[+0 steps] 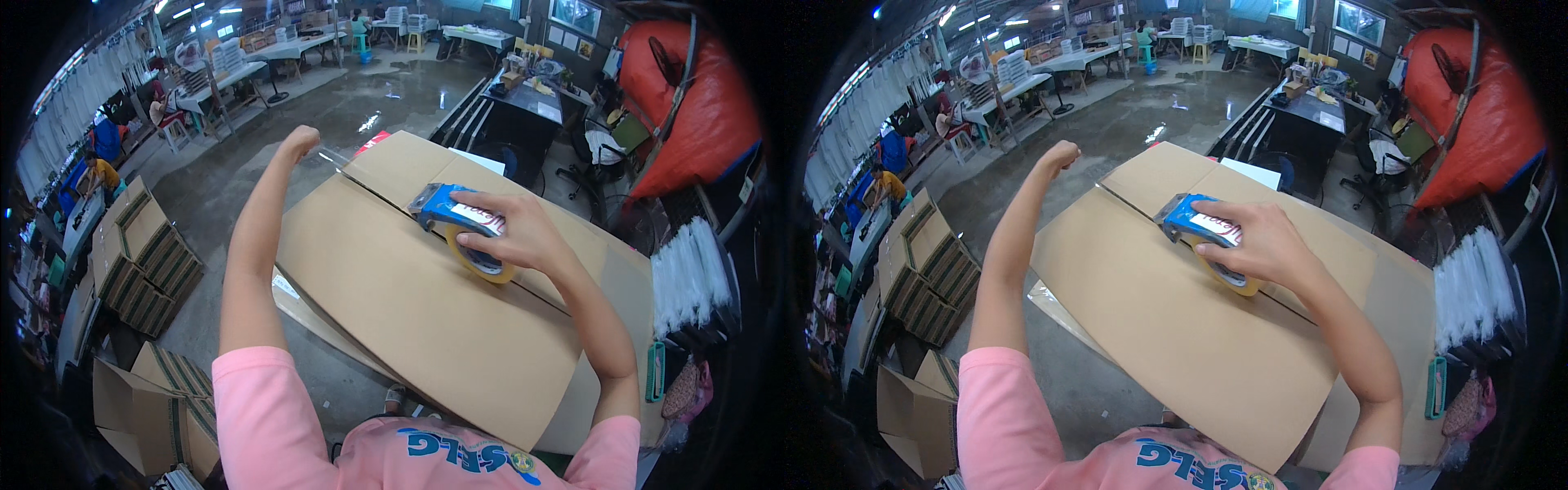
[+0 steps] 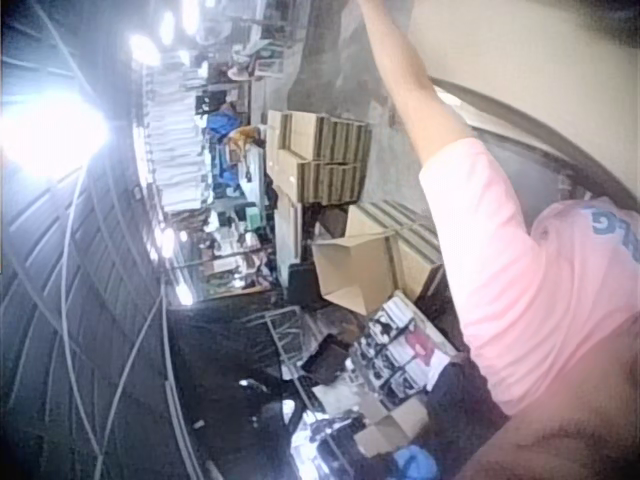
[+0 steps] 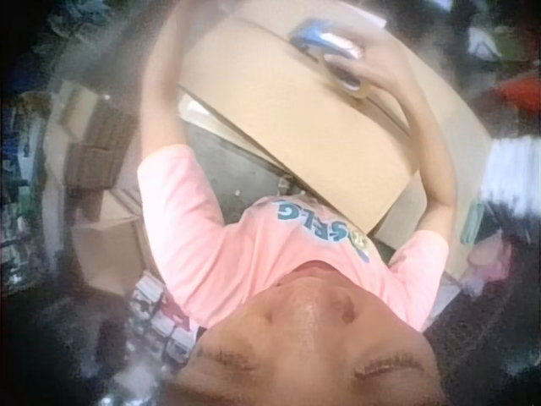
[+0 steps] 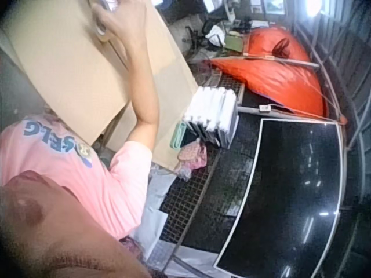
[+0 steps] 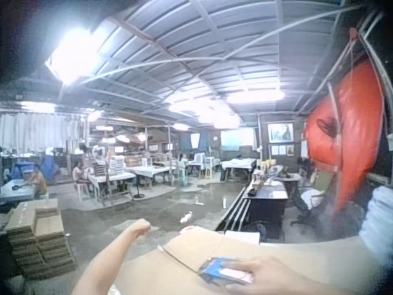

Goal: The person wraps an item in brown paper, secures it with tape, then assembles a cardboard box and places the wrapped items inside.

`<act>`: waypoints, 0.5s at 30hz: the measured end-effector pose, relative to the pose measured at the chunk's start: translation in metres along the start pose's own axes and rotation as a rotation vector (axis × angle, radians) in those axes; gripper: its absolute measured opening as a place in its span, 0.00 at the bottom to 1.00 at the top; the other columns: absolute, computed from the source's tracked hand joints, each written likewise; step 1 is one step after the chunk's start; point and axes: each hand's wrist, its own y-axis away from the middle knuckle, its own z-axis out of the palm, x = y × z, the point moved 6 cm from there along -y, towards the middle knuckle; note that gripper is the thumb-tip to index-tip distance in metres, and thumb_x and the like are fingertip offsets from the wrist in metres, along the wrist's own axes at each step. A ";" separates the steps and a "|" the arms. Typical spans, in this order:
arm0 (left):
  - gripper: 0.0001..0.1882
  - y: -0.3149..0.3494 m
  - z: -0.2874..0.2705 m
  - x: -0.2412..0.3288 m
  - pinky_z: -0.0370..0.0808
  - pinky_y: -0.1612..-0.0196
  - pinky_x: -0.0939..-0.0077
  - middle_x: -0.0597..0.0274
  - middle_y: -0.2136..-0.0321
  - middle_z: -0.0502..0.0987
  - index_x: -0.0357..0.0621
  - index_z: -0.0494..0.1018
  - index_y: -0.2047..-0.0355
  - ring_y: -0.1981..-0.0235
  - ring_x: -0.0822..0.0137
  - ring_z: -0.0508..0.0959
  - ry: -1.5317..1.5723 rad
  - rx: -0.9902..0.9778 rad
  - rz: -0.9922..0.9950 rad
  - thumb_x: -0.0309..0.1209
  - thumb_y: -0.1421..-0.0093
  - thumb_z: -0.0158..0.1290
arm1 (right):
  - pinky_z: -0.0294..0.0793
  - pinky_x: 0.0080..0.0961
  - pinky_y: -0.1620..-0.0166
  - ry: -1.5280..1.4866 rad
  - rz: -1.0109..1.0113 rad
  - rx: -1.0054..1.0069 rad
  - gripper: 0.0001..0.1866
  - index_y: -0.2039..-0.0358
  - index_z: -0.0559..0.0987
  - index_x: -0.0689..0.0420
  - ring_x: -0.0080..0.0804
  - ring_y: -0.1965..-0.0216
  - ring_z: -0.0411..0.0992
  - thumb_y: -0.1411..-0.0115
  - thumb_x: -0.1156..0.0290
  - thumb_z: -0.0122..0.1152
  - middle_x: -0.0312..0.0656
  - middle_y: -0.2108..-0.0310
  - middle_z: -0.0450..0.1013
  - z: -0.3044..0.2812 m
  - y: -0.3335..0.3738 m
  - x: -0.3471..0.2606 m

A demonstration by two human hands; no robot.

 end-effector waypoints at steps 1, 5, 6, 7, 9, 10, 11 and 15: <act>0.11 -0.003 0.008 -0.003 0.56 0.79 0.67 0.61 0.82 0.66 0.35 0.72 0.77 0.82 0.69 0.61 -0.066 0.002 -0.051 0.30 0.44 0.44 | 0.73 0.31 0.53 0.023 -0.029 0.011 0.28 0.52 0.79 0.50 0.42 0.62 0.76 0.55 0.56 0.66 0.49 0.61 0.78 0.003 -0.005 0.001; 0.20 -0.018 0.027 -0.010 0.73 0.53 0.56 0.45 0.56 0.76 0.35 0.77 0.60 0.52 0.49 0.76 -0.503 0.018 0.122 0.31 0.48 0.41 | 0.74 0.33 0.55 0.092 -0.058 -0.022 0.27 0.53 0.79 0.50 0.44 0.63 0.77 0.54 0.56 0.65 0.50 0.64 0.78 0.014 -0.027 0.001; 0.20 -0.021 0.032 -0.021 0.73 0.52 0.55 0.46 0.56 0.76 0.36 0.77 0.60 0.52 0.50 0.76 -0.529 0.036 0.103 0.32 0.48 0.41 | 0.74 0.33 0.55 0.094 -0.051 -0.042 0.26 0.53 0.79 0.50 0.45 0.64 0.76 0.54 0.56 0.65 0.50 0.64 0.78 0.017 -0.031 0.000; 0.20 -0.023 0.044 -0.026 0.72 0.51 0.55 0.46 0.55 0.76 0.36 0.77 0.60 0.51 0.51 0.76 -0.548 0.047 0.097 0.32 0.47 0.42 | 0.74 0.34 0.55 0.103 -0.031 -0.059 0.26 0.53 0.79 0.49 0.45 0.64 0.76 0.55 0.56 0.65 0.50 0.65 0.78 0.019 -0.035 0.004; 0.20 -0.028 0.030 -0.068 0.71 0.50 0.53 0.47 0.54 0.76 0.38 0.77 0.59 0.50 0.52 0.75 -0.669 -0.024 0.079 0.34 0.46 0.42 | 0.74 0.34 0.56 0.068 -0.085 -0.076 0.26 0.53 0.79 0.49 0.45 0.65 0.76 0.55 0.56 0.65 0.50 0.66 0.78 0.025 -0.041 -0.015; 0.20 -0.027 0.046 -0.075 0.71 0.50 0.53 0.46 0.53 0.76 0.38 0.77 0.58 0.49 0.52 0.74 -0.669 -0.090 0.085 0.35 0.45 0.42 | 0.74 0.34 0.56 0.066 -0.081 -0.080 0.26 0.53 0.79 0.49 0.45 0.65 0.76 0.55 0.56 0.65 0.50 0.66 0.78 0.027 -0.042 -0.012; 0.21 -0.022 0.071 -0.066 0.71 0.49 0.52 0.46 0.53 0.75 0.38 0.77 0.58 0.49 0.52 0.74 -0.656 -0.148 0.103 0.35 0.45 0.42 | 0.74 0.35 0.56 0.072 -0.056 -0.081 0.26 0.53 0.79 0.49 0.45 0.65 0.76 0.55 0.57 0.65 0.50 0.67 0.78 0.027 -0.041 -0.003; 0.22 0.009 0.100 -0.042 0.70 0.49 0.52 0.45 0.52 0.74 0.38 0.76 0.57 0.48 0.51 0.73 -0.644 -0.190 0.117 0.38 0.43 0.41 | 0.74 0.35 0.55 0.067 -0.017 -0.087 0.27 0.53 0.79 0.48 0.46 0.65 0.76 0.55 0.57 0.66 0.50 0.68 0.78 0.027 -0.041 0.010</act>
